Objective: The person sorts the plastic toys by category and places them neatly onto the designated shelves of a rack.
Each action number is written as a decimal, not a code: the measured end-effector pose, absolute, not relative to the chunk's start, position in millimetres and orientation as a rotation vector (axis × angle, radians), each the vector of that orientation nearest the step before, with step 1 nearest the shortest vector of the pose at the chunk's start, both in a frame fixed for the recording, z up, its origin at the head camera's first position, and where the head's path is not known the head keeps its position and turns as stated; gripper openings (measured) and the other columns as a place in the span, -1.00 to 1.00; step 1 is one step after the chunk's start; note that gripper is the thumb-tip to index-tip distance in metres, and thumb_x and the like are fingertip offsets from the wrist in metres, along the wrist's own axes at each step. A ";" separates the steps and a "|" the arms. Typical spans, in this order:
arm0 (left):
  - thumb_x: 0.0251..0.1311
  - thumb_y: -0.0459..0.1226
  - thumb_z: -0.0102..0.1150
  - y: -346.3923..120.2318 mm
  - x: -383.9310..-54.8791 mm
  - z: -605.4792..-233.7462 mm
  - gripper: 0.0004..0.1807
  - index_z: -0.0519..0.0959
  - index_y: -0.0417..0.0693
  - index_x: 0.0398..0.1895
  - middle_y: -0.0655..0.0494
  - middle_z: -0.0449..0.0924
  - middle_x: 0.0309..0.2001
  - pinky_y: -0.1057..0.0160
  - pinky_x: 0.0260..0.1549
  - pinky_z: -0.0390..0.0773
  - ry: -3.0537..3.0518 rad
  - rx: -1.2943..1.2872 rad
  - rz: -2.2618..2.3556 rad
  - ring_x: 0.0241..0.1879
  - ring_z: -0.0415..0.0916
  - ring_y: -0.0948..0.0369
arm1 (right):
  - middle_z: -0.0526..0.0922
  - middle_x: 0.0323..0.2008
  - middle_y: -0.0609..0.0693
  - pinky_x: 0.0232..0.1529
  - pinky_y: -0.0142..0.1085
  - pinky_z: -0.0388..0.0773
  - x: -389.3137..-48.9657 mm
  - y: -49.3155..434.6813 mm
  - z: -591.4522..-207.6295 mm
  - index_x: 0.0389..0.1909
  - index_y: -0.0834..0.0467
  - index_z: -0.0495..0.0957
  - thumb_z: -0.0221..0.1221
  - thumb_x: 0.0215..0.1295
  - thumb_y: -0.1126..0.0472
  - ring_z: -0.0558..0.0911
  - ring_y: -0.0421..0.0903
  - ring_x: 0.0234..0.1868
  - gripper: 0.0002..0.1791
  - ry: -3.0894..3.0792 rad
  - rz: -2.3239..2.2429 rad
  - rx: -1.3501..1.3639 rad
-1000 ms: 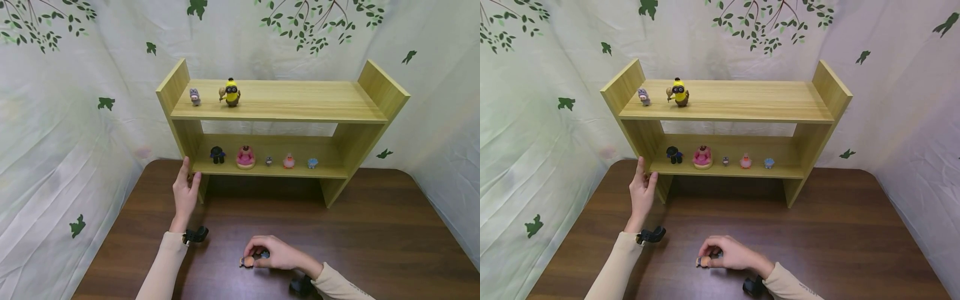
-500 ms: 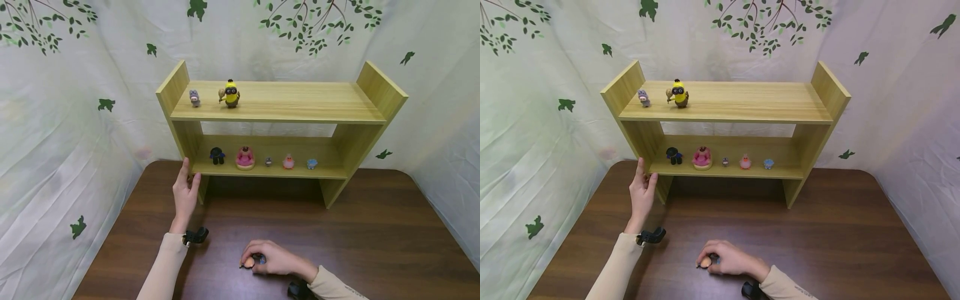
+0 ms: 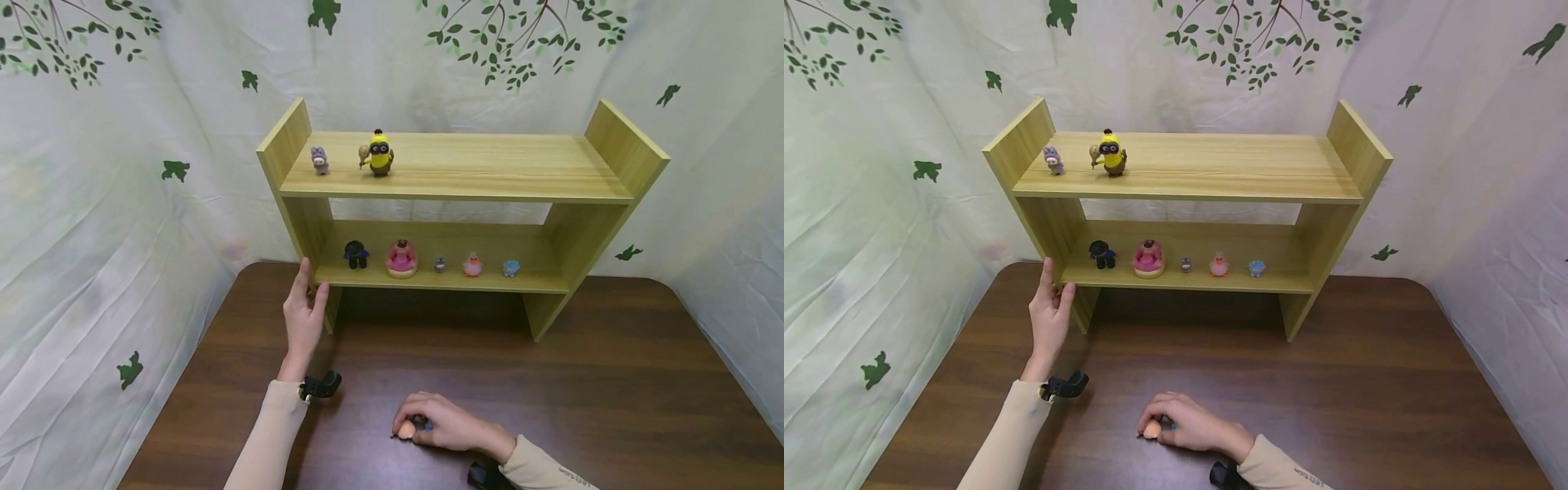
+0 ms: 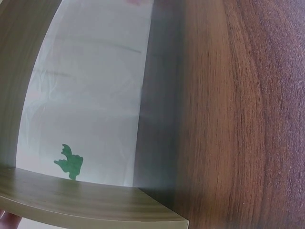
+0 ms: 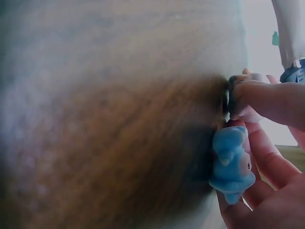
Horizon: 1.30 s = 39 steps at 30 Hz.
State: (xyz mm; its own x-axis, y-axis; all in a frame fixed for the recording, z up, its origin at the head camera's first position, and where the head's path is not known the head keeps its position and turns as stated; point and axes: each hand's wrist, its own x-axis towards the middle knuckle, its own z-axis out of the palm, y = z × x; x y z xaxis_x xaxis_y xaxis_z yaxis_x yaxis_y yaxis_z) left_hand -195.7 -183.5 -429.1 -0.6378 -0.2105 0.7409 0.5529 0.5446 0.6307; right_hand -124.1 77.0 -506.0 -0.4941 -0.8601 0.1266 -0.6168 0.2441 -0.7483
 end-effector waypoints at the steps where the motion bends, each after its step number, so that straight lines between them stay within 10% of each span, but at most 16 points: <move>1: 0.17 -0.60 0.11 -183.4 -195.7 -429.0 -0.29 0.25 -0.13 0.41 -0.35 0.34 0.24 0.10 -0.33 0.45 -1.954 -0.278 -1.170 -0.19 0.39 -0.11 | 0.55 -0.10 -0.24 -0.10 -0.41 0.45 -124.0 76.9 -506.1 -0.10 -0.03 0.60 0.24 0.20 0.42 0.47 -0.33 -0.10 -0.66 2.209 -1.119 -1.356; 13: 0.19 -0.57 0.13 -188.3 -202.6 -440.4 -0.26 0.25 0.02 0.43 -0.27 0.35 0.26 0.46 -0.30 0.33 -1.947 -0.285 -1.182 -0.29 0.34 -0.12 | 0.64 -0.18 0.00 -0.12 -0.24 0.57 -128.2 84.9 -483.8 -0.10 0.18 0.56 0.18 0.29 0.39 0.62 -0.11 -0.18 -0.81 2.131 -1.516 -1.243; 20: 0.31 -0.38 0.12 -200.6 -219.5 -463.3 -0.27 0.17 0.35 0.46 -0.09 0.34 0.31 0.39 -0.36 0.29 -1.969 -0.292 -1.174 -0.41 0.25 0.00 | 0.64 -0.23 0.13 -0.13 -0.20 0.57 -131.0 87.7 -450.7 -0.16 0.30 0.55 0.15 0.27 0.49 0.61 0.02 -0.22 -0.84 2.184 -1.613 -1.232; 39: 0.19 -0.59 0.10 -184.6 -200.4 -434.1 -0.13 0.18 0.33 0.46 -0.31 0.33 0.26 0.13 -0.37 0.35 -1.934 -0.298 -1.170 -0.36 0.26 -0.19 | 0.66 -0.21 -0.06 -0.13 -0.28 0.55 -152.5 96.3 -441.3 -0.10 0.12 0.58 0.16 0.33 0.37 0.61 -0.12 -0.21 -0.82 2.264 -1.729 -1.242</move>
State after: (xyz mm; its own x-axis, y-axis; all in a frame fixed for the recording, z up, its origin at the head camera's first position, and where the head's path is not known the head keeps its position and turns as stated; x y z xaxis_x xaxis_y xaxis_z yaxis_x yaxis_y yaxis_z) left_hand -200.4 -184.6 -434.1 -0.6232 -0.2065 0.7543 0.5722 0.5371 0.6198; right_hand -152.5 96.3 -441.3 -0.6802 -0.6009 0.4197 -0.5631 0.0618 -0.8241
